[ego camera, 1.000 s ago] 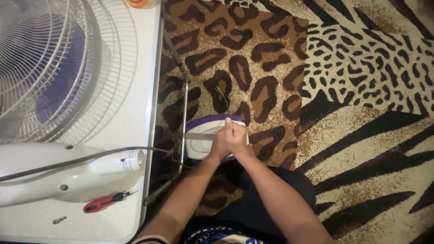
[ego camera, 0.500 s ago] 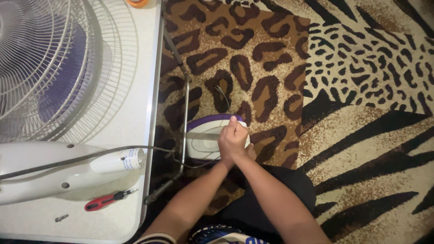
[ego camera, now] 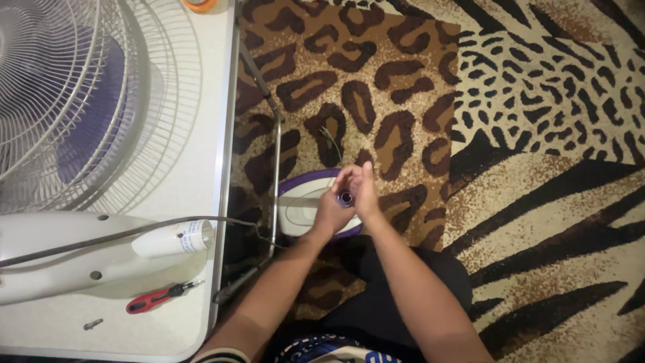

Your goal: The person disassembles a white electric fan by removing the front grille, then uses a screwdriver to loosen a central nut on the rear grille. The person handles the fan body, grilles, and a screwdriver on a white table in a room with a patterned rug.

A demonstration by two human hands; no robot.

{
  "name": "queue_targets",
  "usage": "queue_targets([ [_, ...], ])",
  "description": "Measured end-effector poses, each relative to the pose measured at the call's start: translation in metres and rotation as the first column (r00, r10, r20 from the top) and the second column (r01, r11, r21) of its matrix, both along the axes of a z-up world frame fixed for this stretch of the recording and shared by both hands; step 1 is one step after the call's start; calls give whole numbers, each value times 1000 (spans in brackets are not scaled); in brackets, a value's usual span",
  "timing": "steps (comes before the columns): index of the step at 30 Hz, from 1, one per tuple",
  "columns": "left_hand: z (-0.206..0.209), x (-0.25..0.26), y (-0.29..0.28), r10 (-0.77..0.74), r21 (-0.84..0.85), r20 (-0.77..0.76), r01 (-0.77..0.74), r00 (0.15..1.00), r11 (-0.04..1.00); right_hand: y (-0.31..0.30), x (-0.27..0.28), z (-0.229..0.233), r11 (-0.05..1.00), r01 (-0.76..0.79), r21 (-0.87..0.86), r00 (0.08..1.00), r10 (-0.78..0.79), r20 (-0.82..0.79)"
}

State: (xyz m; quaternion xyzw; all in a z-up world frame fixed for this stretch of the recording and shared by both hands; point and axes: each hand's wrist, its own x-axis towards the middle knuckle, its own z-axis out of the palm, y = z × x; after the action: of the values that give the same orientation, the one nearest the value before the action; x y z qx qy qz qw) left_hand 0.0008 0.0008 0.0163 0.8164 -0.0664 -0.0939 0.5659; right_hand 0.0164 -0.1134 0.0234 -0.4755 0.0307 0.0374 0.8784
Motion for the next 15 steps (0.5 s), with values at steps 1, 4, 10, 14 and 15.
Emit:
queue_targets([
  [1,-1,-6,-4,64,-70,63,-59,996,996,7,-9,2,969,132,-209,990,-121,68],
  [4,-7,-17,-16,208,-240,111,-177,972,954,27,-33,4,679,400,-615,917,-287,279],
  [10,-17,-14,-3,111,-220,50,-98,993,971,36,-26,-10,711,308,-632,951,-251,181],
  [14,-21,10,4,-97,80,-134,108,986,991,11,-8,-12,937,69,-342,997,-53,57],
  [15,-23,15,7,-174,259,-188,219,967,941,6,-5,-13,979,10,-204,1000,-5,27],
])
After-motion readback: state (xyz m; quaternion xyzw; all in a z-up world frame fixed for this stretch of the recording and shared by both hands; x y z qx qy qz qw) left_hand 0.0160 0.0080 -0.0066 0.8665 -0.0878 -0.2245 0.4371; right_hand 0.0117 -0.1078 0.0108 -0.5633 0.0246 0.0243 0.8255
